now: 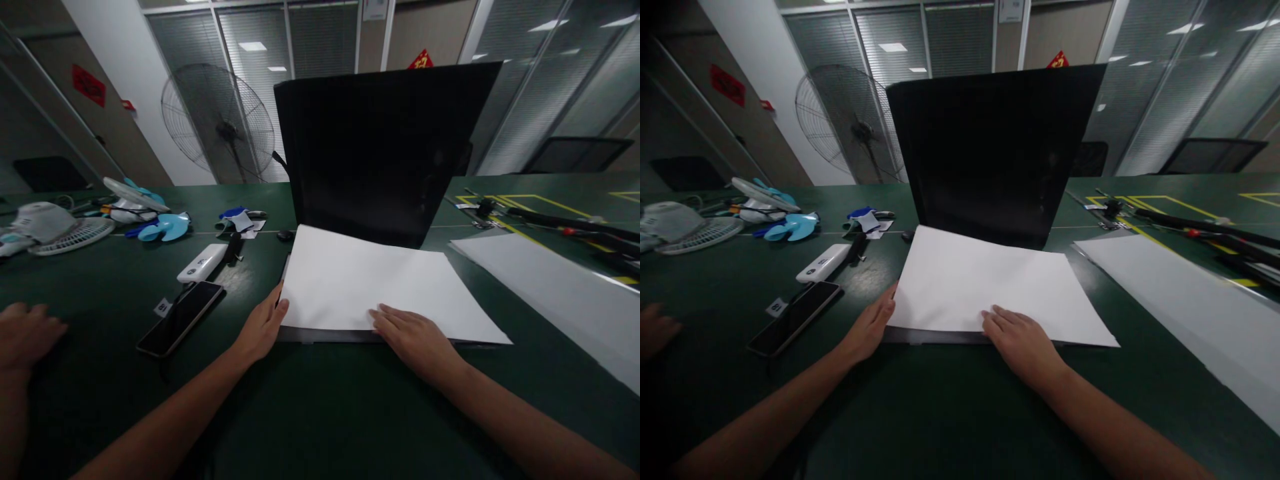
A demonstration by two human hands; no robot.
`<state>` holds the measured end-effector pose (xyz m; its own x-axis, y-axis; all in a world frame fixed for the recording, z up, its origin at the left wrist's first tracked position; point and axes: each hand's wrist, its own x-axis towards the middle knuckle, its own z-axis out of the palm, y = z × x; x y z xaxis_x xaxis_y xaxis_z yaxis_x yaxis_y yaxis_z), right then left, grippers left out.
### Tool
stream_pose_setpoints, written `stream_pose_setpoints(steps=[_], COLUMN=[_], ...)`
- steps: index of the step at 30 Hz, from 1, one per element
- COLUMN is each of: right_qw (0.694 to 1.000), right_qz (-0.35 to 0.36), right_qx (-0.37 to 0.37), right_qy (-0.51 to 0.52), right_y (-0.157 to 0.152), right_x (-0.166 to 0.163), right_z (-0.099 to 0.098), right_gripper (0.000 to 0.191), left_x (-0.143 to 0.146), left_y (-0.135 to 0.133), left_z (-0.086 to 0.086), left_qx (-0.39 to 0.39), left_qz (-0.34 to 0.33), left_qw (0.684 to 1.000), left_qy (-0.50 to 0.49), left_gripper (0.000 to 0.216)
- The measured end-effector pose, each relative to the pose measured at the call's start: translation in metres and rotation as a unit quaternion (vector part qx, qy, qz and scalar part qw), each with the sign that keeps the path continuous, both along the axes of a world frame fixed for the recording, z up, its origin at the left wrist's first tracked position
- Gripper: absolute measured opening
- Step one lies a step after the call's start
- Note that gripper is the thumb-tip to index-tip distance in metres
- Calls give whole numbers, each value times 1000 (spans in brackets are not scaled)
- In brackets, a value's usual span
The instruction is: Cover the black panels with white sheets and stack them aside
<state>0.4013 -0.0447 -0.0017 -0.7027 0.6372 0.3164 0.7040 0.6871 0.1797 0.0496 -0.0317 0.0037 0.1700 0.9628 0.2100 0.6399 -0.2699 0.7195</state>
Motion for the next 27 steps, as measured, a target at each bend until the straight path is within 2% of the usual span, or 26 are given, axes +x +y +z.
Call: stream_pose_setpoints(steps=[5, 9, 14, 22, 25, 27], right_qw=[996, 990, 983, 981, 990, 989], right_qz=[46, 69, 80, 79, 28, -64], right_qx=[-51, -91, -133, -144, -88, -34], right_qy=[49, 78, 93, 100, 110, 131], right_y=[3, 5, 6, 6, 18, 32], right_x=[4, 9, 11, 13, 36, 66], right_z=[5, 5, 5, 6, 6, 5], right_gripper=[34, 34, 31, 36, 38, 39], left_x=[0, -2, -4, 6, 7, 7], left_y=[6, 9, 8, 12, 13, 13], left_z=[-5, -7, -3, -8, -9, -10], left_qx=[-30, -37, -52, 9, 20, 26], left_qz=[70, 72, 57, 60, 51, 49], left_qw=[996, 995, 995, 990, 987, 986], left_qy=[53, 62, 57, 124, 148, 157], left_gripper=[75, 78, 71, 55, 53, 52])
